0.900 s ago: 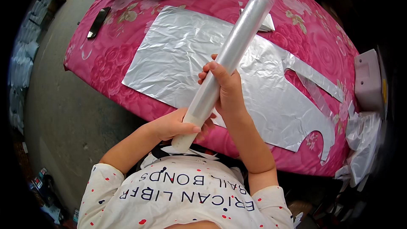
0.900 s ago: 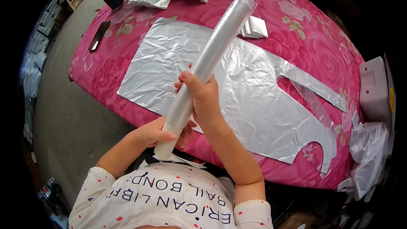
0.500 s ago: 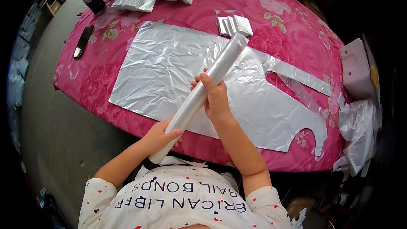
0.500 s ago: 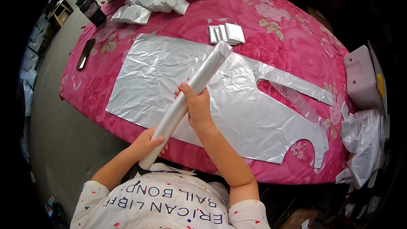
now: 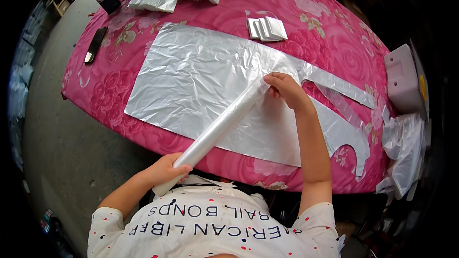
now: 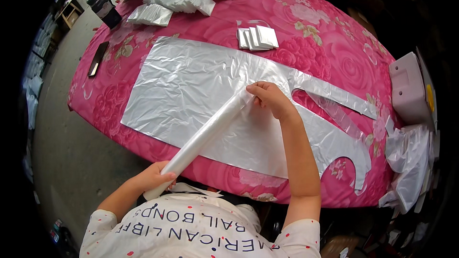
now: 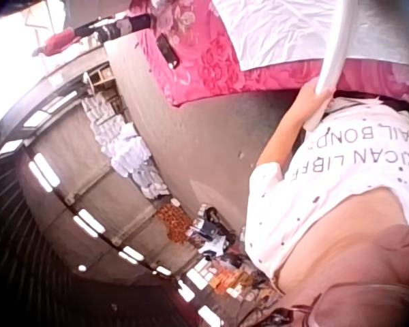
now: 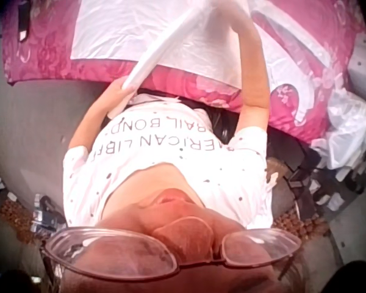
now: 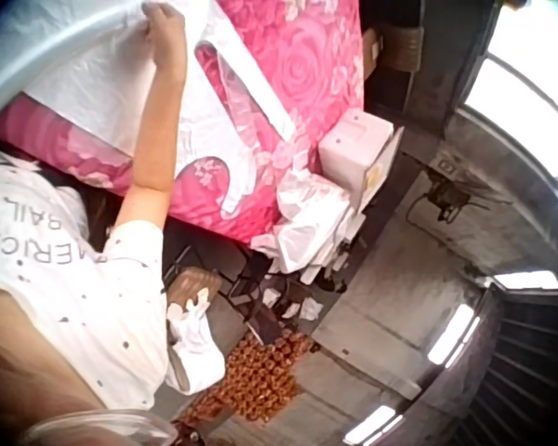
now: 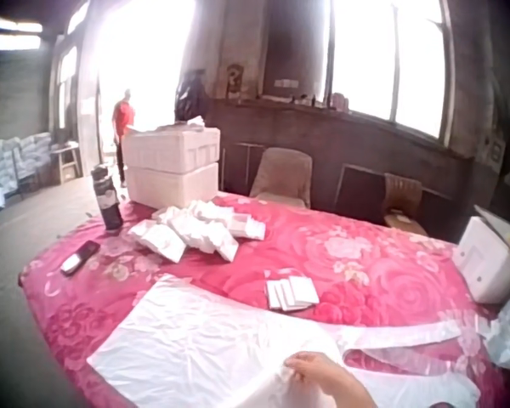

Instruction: The person unrolls a roll of clear plastic wrap on a pink floral tablecloth, places small white rectangular items onto the film, folds the film around them to create sealed packets, and stacks the finished packets on the table.

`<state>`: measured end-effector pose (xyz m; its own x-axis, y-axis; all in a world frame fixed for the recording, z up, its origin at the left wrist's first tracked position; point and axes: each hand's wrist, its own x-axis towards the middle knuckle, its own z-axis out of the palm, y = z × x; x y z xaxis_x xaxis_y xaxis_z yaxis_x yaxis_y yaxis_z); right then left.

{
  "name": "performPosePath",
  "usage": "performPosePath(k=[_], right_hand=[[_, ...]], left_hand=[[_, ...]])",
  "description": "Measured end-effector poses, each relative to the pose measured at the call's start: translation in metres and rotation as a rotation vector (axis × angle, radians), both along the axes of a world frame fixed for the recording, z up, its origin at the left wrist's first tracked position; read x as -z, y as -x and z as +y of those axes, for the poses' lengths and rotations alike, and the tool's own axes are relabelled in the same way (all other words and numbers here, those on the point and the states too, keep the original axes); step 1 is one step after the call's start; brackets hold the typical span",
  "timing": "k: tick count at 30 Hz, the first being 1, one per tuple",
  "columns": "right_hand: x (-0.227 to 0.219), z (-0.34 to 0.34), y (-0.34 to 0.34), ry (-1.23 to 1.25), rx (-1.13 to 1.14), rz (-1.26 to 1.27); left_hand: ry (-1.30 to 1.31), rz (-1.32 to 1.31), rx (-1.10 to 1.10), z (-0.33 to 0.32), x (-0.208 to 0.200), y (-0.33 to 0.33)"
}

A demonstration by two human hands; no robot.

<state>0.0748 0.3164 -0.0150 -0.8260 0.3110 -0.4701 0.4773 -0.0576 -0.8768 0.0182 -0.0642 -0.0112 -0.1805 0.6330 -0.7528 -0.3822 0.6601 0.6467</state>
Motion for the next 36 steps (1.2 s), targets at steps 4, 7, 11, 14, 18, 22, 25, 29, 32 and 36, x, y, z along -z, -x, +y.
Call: performPosePath(k=[4,7,11,14,18,22,25,29,32,36], right_hand=[[0.003,0.004,0.0,0.078,-0.174,0.042],[-0.001,0.002,-0.002,0.033,-0.156,0.049],[0.009,0.032,-0.01,-0.203,0.04,0.063],[0.01,0.082,-0.028,-0.292,0.263,0.131],[0.011,0.137,-0.066,-0.405,0.422,0.085],[0.014,0.153,-0.075,-0.475,0.394,0.09],[0.002,0.123,-0.052,-0.466,0.326,0.115],[0.002,0.089,-0.018,-0.408,0.215,0.156],[0.005,0.076,-0.001,-0.401,0.152,0.131],[0.005,0.07,0.013,-0.435,0.059,0.097]], left_hand=[[0.0,-0.018,0.004,-0.001,0.002,0.0],[-0.009,-0.036,0.013,0.002,-0.001,-0.001],[0.037,-0.1,0.071,-0.002,-0.004,0.006],[0.037,-0.216,0.082,-0.03,0.006,0.015],[-0.036,-0.352,0.219,-0.078,0.024,0.038],[-0.063,-0.347,0.384,-0.081,0.022,0.06],[-0.085,-0.034,0.59,-0.033,-0.004,0.07],[-0.325,0.655,0.861,0.058,-0.034,0.078],[-0.35,0.975,0.853,0.112,-0.043,0.068],[-0.965,1.58,0.487,0.151,-0.007,0.045]])
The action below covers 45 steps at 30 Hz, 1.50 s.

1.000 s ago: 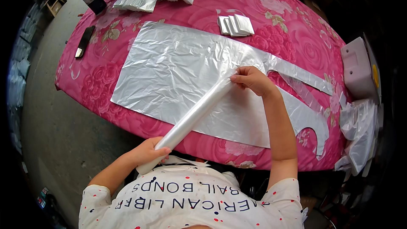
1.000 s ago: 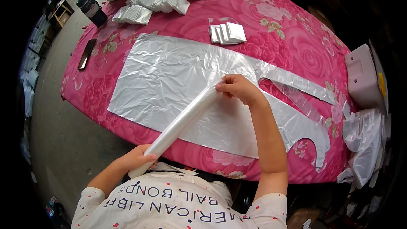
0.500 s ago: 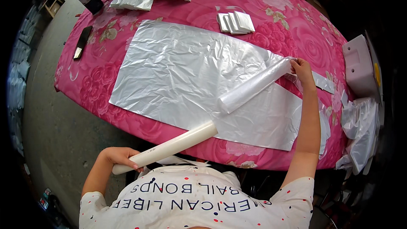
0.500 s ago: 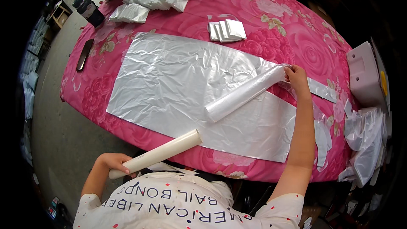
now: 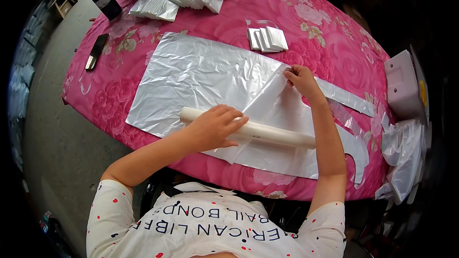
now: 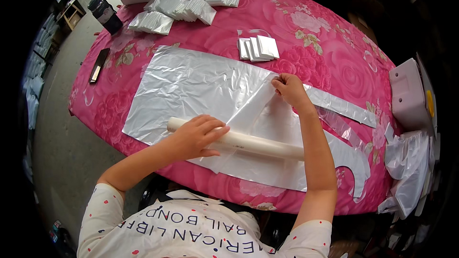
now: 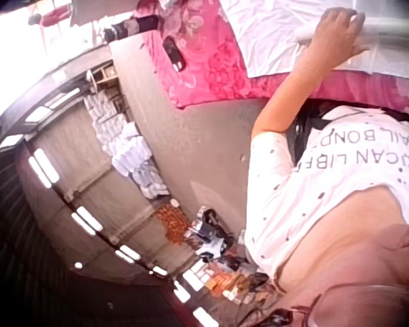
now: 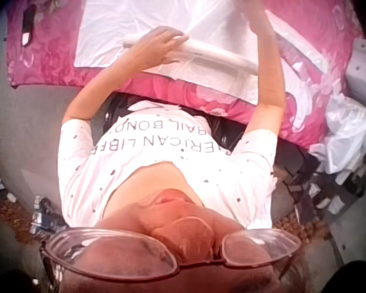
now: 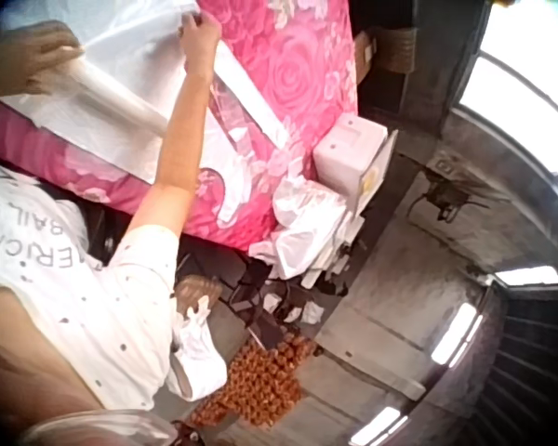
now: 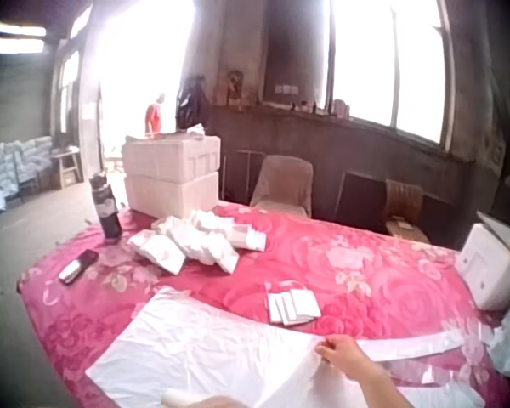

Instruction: The person unrolls a roll of clear plastic wrap on a pink floral tablecloth, places small white rectangular items onto the film, folds the film around them to create sealed packets, and stacks the finished packets on the table.

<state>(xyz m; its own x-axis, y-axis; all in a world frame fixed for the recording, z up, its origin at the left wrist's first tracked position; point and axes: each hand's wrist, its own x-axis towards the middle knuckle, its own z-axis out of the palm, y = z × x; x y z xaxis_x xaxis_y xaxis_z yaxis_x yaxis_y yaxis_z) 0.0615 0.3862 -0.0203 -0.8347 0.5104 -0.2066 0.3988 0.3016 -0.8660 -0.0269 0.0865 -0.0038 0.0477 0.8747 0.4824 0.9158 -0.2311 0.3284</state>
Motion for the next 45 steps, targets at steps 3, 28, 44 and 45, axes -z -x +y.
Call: performPosePath(k=[3,28,44,45], right_hand=[[0.004,0.003,0.006,-0.035,-0.044,-0.007],[-0.007,-0.101,-0.101,-0.651,-0.083,0.076],[-0.013,-0.148,-0.103,-0.719,-0.236,0.161],[-0.01,-0.146,-0.093,-0.735,-0.247,0.19]], left_hand=[[0.099,0.068,0.323,-0.01,0.019,-0.016],[0.461,0.024,0.071,-0.035,0.045,-0.088],[0.476,0.022,0.16,-0.032,0.046,-0.079],[0.485,0.009,0.149,-0.035,0.048,-0.081]])
